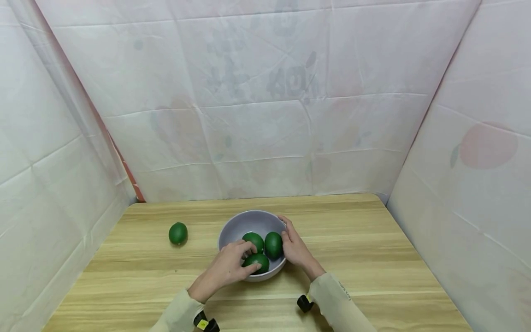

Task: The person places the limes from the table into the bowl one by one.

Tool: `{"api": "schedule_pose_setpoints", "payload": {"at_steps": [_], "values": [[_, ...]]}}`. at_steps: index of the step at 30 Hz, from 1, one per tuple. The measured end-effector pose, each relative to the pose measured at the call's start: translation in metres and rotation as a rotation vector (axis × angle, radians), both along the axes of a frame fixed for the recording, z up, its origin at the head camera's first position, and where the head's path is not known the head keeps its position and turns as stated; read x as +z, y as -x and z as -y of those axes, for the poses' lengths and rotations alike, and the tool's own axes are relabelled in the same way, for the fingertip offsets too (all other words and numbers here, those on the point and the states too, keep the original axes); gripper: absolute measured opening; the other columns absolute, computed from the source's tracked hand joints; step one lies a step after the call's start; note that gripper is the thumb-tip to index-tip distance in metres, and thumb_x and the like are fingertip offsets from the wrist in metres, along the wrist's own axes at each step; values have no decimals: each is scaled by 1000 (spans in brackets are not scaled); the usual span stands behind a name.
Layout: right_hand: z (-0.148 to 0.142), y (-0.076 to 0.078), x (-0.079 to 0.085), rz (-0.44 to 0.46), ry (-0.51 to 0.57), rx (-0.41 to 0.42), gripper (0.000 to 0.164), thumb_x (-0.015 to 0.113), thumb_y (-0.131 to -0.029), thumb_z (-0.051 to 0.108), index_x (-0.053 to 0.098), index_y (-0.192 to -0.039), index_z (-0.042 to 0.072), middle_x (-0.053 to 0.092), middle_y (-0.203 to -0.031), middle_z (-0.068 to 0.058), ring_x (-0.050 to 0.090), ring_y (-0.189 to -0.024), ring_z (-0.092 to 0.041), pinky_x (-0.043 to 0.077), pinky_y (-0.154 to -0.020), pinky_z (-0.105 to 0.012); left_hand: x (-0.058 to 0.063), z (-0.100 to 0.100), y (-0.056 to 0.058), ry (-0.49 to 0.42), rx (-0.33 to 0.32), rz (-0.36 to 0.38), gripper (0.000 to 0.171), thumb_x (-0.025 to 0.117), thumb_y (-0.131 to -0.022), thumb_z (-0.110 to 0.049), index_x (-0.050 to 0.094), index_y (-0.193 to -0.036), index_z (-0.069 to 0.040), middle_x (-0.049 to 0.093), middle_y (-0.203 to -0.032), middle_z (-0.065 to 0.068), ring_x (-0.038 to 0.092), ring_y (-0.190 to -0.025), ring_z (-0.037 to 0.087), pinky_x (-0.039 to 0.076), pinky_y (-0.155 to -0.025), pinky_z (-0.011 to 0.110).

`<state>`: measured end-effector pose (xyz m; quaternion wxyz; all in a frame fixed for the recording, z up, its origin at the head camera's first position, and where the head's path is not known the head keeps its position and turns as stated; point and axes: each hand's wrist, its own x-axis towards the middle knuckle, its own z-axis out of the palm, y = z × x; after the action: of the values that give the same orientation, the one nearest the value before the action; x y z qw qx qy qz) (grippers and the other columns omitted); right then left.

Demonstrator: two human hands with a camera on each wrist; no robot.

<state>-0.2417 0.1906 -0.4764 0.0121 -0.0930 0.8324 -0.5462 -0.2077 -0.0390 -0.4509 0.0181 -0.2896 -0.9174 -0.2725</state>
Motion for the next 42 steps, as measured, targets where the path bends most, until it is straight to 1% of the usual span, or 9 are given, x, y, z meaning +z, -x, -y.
{"api": "schedule_pose_setpoints", "payload": {"at_steps": [11,16,19,23,26,31,35,38,42], "values": [[0,0,0,7,6,-1,49,26,-110,6,28,-158,16,26,-167,-18,21,-156,-41,12,-128,-60,0,-1,0,9,-5,-22,27,77,-89,-37,70,-107,-17,69,-99,-1,64,-85,10,50,-72,20],[0,-2,2,12,6,3,49,26,-110,8,27,-158,16,26,-167,-18,20,-156,-41,12,-128,-60,2,-1,1,-18,-10,-35,27,76,-91,-36,71,-108,-16,70,-101,0,66,-90,12,54,-77,22],[-1,-3,3,17,5,4,49,26,-110,9,26,-159,16,26,-167,-19,20,-156,-41,12,-128,-61,6,-1,2,-59,-24,-79,26,74,-92,-33,72,-108,-13,72,-103,2,68,-94,15,56,-81,26],[-1,-1,3,13,1,-2,49,27,-110,9,27,-159,16,27,-167,-18,20,-157,-41,12,-128,-60,12,2,6,-115,-35,-187,26,72,-94,-28,71,-113,-11,73,-104,5,70,-96,18,59,-85,33],[-1,1,0,7,-7,-7,49,27,-109,7,28,-158,16,27,-167,-18,20,-157,-40,13,-128,-60,18,7,10,-148,-21,-241,33,71,-94,-27,67,-122,-10,73,-107,8,70,-99,22,59,-86,38],[-1,3,-3,10,-10,-18,50,26,-109,6,27,-158,15,28,-167,-17,21,-156,-40,13,-128,-59,25,18,17,-190,29,-278,40,73,-93,-25,63,-129,-10,72,-111,9,68,-103,25,59,-86,40],[0,3,-4,13,-10,-17,51,26,-109,6,26,-159,16,27,-167,-17,21,-156,-40,13,-128,-59,29,29,25,-199,70,-278,41,74,-92,-21,63,-130,-9,72,-116,11,68,-109,26,59,-91,43],[-1,3,-4,12,-5,-11,50,26,-109,7,27,-158,17,26,-167,-17,21,-156,-40,13,-128,-59,30,40,31,-187,98,-273,40,74,-92,-19,64,-129,-8,72,-118,14,69,-110,28,59,-92,45],[-1,3,-5,0,-2,-9,50,26,-109,6,27,-158,14,27,-167,-17,20,-157,-40,12,-128,-59,33,53,39,-152,149,-274,38,72,-94,-21,64,-130,-10,71,-121,13,68,-113,29,59,-93,46]]}}
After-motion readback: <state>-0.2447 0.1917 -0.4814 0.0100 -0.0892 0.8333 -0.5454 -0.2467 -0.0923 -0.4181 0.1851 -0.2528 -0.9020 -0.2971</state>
